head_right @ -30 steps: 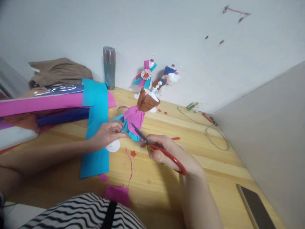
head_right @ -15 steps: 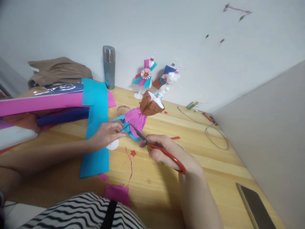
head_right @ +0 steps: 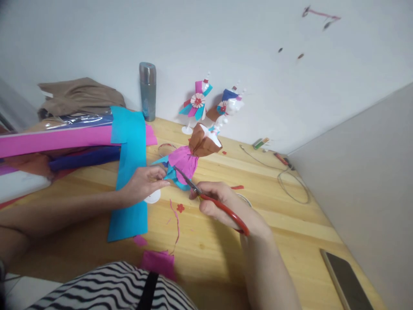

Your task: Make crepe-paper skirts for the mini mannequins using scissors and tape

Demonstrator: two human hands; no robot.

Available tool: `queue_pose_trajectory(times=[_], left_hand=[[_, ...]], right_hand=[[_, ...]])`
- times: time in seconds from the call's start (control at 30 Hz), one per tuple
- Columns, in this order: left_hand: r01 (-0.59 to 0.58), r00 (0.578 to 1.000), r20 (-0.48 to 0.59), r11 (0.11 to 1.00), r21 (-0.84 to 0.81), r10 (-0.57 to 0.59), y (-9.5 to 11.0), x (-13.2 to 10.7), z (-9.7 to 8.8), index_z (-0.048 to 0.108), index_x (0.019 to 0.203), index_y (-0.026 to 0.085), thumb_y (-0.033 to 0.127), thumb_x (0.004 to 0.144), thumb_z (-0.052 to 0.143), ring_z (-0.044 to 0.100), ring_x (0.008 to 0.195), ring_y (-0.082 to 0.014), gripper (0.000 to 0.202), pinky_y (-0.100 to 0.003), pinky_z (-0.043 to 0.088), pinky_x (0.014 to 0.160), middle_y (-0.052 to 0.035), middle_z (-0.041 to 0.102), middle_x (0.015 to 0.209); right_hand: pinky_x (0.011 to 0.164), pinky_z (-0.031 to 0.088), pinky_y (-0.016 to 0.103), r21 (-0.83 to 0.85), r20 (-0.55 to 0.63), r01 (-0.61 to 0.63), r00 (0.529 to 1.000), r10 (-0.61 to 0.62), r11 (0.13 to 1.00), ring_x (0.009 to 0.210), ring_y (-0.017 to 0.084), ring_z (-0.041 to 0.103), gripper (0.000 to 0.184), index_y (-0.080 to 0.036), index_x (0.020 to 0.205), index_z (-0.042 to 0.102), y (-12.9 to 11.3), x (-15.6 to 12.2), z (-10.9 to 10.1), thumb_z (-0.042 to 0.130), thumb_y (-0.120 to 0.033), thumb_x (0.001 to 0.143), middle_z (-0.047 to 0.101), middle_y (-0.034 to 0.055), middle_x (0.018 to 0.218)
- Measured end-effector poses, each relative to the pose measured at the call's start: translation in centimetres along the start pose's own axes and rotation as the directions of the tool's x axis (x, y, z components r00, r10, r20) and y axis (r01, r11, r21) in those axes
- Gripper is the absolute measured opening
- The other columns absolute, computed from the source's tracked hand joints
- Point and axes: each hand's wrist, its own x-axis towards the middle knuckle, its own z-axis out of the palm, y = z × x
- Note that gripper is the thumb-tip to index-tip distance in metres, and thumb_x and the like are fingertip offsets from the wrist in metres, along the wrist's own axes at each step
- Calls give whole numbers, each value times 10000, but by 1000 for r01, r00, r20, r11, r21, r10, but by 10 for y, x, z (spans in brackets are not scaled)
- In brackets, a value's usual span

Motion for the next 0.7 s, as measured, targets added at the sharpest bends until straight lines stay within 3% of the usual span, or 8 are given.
queue_pose_trajectory(times=[0.3,0.43,0.57,0.7], left_hand=[[56,998,-12,997,-57,-57,3,0,1,528,668,152,278,741,657,440,644,-80,194,-222,342,605,42,495,678],[74,997,0,987,-142,-74,2,2,2,491,646,154,275,722,665,421,603,-68,226,-208,335,566,50,460,642],[176,983,97,953,-247,-156,0,2,3,482,705,166,324,733,633,407,482,-52,220,-189,311,471,55,522,585],[254,966,124,926,-279,-228,1,2,3,484,712,162,305,709,637,406,416,-38,209,-172,279,414,43,586,585]], right_hand=[[417,173,221,-6,-30,-11,999,11,1000,445,66,233,620,-114,850,625,2,1,1,554,-716,725,306,-67,516],[442,217,227,-131,33,28,999,-23,991,499,84,266,608,-119,848,647,3,0,-1,568,-705,711,364,-38,562],[451,256,226,-235,126,-19,991,50,972,524,101,327,539,-149,954,632,2,-5,-3,639,-623,699,433,-24,607],[497,302,253,-173,112,10,994,9,985,578,123,373,670,-170,1029,598,5,-7,-6,523,-752,707,463,1,688]])
